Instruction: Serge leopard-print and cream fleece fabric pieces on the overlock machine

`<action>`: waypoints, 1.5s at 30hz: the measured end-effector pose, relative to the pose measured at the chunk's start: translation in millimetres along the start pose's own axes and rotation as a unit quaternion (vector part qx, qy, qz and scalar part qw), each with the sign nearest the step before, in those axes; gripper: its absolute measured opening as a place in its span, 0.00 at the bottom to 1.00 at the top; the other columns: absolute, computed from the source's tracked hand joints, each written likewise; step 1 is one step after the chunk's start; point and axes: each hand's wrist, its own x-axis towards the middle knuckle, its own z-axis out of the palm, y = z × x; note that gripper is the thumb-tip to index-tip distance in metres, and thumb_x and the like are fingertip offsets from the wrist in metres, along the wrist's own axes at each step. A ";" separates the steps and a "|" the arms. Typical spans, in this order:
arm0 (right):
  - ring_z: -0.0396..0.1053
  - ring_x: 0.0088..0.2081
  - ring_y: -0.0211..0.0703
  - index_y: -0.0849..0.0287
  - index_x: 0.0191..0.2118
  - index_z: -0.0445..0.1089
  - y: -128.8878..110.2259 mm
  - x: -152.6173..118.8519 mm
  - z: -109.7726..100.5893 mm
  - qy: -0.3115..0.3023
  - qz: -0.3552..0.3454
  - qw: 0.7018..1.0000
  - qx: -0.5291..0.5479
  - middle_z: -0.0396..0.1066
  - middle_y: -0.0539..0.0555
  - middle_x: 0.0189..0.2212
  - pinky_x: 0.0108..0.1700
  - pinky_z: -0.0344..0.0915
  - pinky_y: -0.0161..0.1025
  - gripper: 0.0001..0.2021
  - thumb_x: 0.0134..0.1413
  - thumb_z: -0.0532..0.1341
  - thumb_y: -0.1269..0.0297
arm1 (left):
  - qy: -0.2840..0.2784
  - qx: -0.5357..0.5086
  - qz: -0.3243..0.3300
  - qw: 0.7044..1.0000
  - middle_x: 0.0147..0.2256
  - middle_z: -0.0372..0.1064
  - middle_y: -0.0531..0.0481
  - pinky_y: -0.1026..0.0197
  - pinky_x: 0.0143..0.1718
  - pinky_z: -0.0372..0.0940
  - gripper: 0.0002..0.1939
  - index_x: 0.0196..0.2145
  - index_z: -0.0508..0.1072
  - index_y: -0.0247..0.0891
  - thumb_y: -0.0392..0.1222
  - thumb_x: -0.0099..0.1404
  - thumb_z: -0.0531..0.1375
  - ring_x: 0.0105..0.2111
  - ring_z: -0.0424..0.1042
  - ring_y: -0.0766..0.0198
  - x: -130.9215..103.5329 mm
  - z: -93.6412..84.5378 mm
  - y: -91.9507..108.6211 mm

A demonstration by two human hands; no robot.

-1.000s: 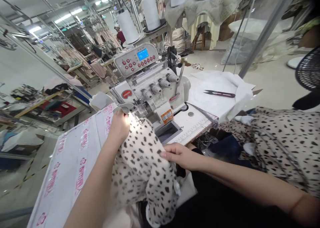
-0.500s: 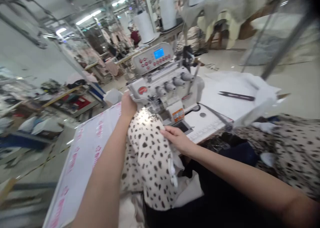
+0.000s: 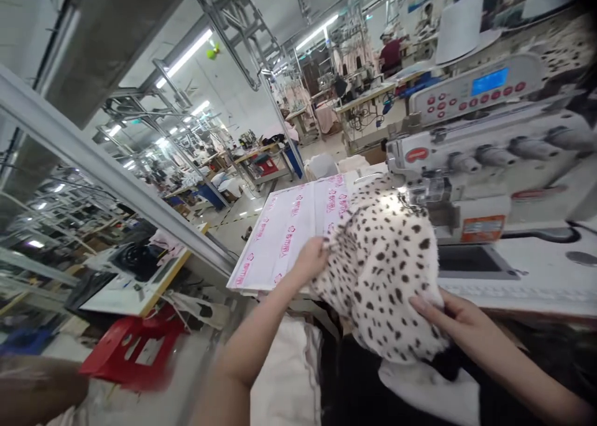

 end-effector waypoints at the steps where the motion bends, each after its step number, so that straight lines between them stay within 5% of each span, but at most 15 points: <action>1: 0.67 0.46 0.55 0.59 0.46 0.65 -1.2 -0.5 5.7 -0.001 -0.008 1.000 0.001 0.71 0.58 0.42 0.45 0.67 0.45 0.23 0.45 0.62 0.52 | 0.021 0.003 -0.013 1.000 0.32 0.68 0.51 0.67 0.36 0.65 0.09 0.34 0.68 0.37 0.33 0.58 0.49 0.34 0.68 0.67 14.7 -9.2 -10.1; 4: 0.65 0.47 0.52 0.58 0.46 0.64 -1.0 -4.2 20.2 0.013 -0.045 0.999 0.014 0.69 0.57 0.44 0.49 0.64 0.44 0.21 0.47 0.61 0.54 | 0.107 0.002 -0.063 0.992 0.41 0.64 0.40 0.53 0.48 0.59 0.15 0.42 0.65 0.30 0.31 0.56 0.49 0.45 0.62 0.55 51.3 -33.1 -23.1; 7: 0.65 0.46 0.50 0.62 0.44 0.65 7.8 -10.2 26.1 0.023 -0.079 0.996 0.031 0.69 0.58 0.44 0.50 0.62 0.45 0.20 0.48 0.60 0.54 | 0.171 -0.036 -0.065 0.983 0.49 0.55 0.35 0.47 0.54 0.50 0.21 0.50 0.58 0.30 0.34 0.58 0.50 0.53 0.53 0.51 44.1 -32.8 9.1; 13: 0.67 0.38 0.45 0.65 0.39 0.68 37.4 -22.8 14.0 0.055 -0.086 0.994 0.051 0.71 0.56 0.36 0.43 0.63 0.43 0.18 0.48 0.60 0.54 | 0.164 -0.174 0.103 0.966 0.46 0.57 0.40 0.51 0.51 0.55 0.23 0.50 0.58 0.35 0.36 0.56 0.58 0.49 0.57 0.57 -85.6 16.6 113.8; 18: 0.66 0.36 0.44 0.64 0.37 0.70 53.3 -31.0 11.4 0.064 -0.110 0.989 0.073 0.70 0.54 0.32 0.42 0.62 0.41 0.17 0.47 0.61 0.54 | 0.231 -0.185 0.051 0.954 0.43 0.57 0.38 0.50 0.46 0.59 0.26 0.49 0.59 0.31 0.33 0.53 0.60 0.46 0.58 0.54 -143.0 58.8 140.6; 21: 0.65 0.37 0.44 0.64 0.34 0.70 58.6 -32.3 14.8 0.069 -0.130 0.988 0.053 0.70 0.54 0.32 0.42 0.61 0.41 0.16 0.44 0.63 0.54 | 0.253 -0.175 0.048 0.950 0.40 0.58 0.40 0.51 0.43 0.61 0.22 0.46 0.61 0.31 0.31 0.52 0.60 0.43 0.60 0.56 -150.3 75.0 136.8; 25: 0.65 0.36 0.43 0.64 0.34 0.69 61.7 -34.7 19.7 0.073 -0.121 0.988 0.055 0.69 0.53 0.32 0.40 0.62 0.40 0.17 0.43 0.63 0.53 | 0.200 -0.198 0.115 0.953 0.33 0.61 0.46 0.60 0.36 0.63 0.16 0.42 0.62 0.33 0.28 0.55 0.57 0.35 0.63 0.64 -154.8 88.0 124.1; 28: 0.65 0.35 0.41 0.64 0.38 0.67 63.0 -38.5 21.9 0.048 -0.113 0.988 0.090 0.69 0.53 0.33 0.38 0.62 0.38 0.19 0.44 0.63 0.53 | 0.203 -0.184 0.062 0.960 0.39 0.62 0.39 0.54 0.44 0.61 0.20 0.48 0.59 0.30 0.32 0.57 0.56 0.42 0.63 0.58 -145.8 87.1 113.1; 32: 0.64 0.33 0.40 0.64 0.39 0.66 64.8 -44.1 25.7 0.040 -0.111 0.989 0.088 0.68 0.53 0.33 0.35 0.62 0.35 0.21 0.42 0.64 0.54 | 0.208 -0.150 -0.019 0.966 0.54 0.49 0.29 0.47 0.55 0.49 0.35 0.58 0.47 0.27 0.41 0.58 0.57 0.56 0.48 0.50 -110.4 69.6 101.6; 37: 0.64 0.33 0.42 0.65 0.36 0.67 62.2 -52.6 30.1 0.047 -0.108 0.992 0.039 0.68 0.53 0.32 0.36 0.62 0.37 0.19 0.41 0.64 0.54 | 0.287 -0.094 -0.100 0.948 0.58 0.40 0.32 0.47 0.58 0.41 0.39 0.59 0.44 0.30 0.48 0.56 0.57 0.59 0.40 0.50 -48.5 47.6 80.0; 41: 0.64 0.32 0.43 0.65 0.35 0.67 59.8 -61.7 27.3 0.053 -0.101 0.994 0.006 0.68 0.53 0.30 0.35 0.61 0.37 0.18 0.41 0.64 0.55 | 0.217 -0.129 -0.149 0.956 0.52 0.53 0.34 0.53 0.56 0.48 0.24 0.51 0.59 0.28 0.38 0.57 0.52 0.55 0.51 0.54 -14.2 46.7 46.7; 45: 0.65 0.35 0.46 0.65 0.37 0.66 65.8 -68.9 21.8 0.060 -0.096 0.994 -0.014 0.69 0.55 0.33 0.38 0.62 0.40 0.19 0.43 0.62 0.56 | 0.147 -0.163 -0.192 0.957 0.36 0.65 0.42 0.53 0.48 0.57 0.14 0.37 0.69 0.32 0.32 0.52 0.50 0.42 0.63 0.56 -13.7 36.0 11.9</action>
